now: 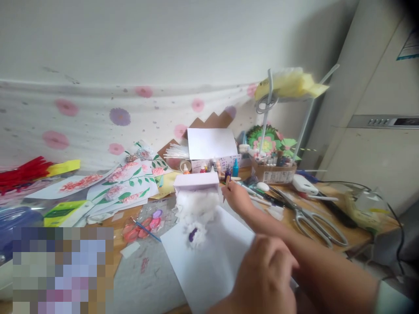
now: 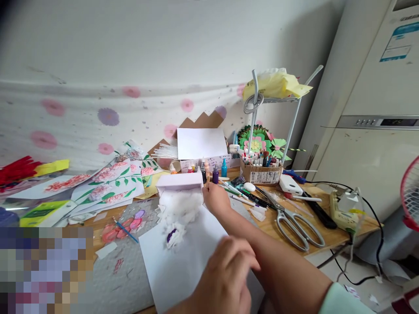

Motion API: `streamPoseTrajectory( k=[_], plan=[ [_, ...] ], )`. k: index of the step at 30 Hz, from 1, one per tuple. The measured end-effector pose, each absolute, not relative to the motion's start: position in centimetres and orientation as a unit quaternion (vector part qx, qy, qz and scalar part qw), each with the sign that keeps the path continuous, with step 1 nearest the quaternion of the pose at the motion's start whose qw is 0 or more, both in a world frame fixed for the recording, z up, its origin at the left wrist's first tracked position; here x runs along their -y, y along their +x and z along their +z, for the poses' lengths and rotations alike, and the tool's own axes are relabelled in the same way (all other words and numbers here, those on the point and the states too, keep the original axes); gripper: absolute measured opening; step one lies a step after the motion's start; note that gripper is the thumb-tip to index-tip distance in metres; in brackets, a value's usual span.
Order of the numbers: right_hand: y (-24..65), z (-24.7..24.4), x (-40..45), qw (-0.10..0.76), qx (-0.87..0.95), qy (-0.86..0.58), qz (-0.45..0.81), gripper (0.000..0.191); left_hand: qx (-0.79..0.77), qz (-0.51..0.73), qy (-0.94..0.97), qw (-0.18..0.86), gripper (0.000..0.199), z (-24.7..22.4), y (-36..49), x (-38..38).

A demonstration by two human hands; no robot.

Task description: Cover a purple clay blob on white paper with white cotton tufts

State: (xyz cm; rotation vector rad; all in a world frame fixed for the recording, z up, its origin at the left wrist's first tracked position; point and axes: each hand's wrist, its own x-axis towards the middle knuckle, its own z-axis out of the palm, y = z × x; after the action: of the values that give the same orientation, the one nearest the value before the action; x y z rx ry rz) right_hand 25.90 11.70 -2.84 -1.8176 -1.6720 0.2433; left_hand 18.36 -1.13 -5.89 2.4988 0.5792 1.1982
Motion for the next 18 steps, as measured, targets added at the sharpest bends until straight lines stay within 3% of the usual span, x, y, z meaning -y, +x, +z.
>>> streamPoseTrajectory(
  k=[6, 12, 18],
  plan=[
    [26.3, -2.8, -11.3, 0.334, 0.626, -0.695, 0.116, 0.025, -0.341, 0.459, 0.815, 0.097, 0.048, -4.9, 17.9, 1.0],
    [27.0, -3.5, -11.6, 0.338, 0.609, -0.705, 0.132, 0.025, -0.240, 0.416, 0.861, 0.169, 0.037, -6.1, 19.4, 3.0],
    [27.0, -3.7, -11.6, 0.363, 0.611, -0.687, 0.150, 0.024, -0.336, 0.432, 0.832, 0.089, 0.057, -4.7, 18.7, 1.9]
  ],
)
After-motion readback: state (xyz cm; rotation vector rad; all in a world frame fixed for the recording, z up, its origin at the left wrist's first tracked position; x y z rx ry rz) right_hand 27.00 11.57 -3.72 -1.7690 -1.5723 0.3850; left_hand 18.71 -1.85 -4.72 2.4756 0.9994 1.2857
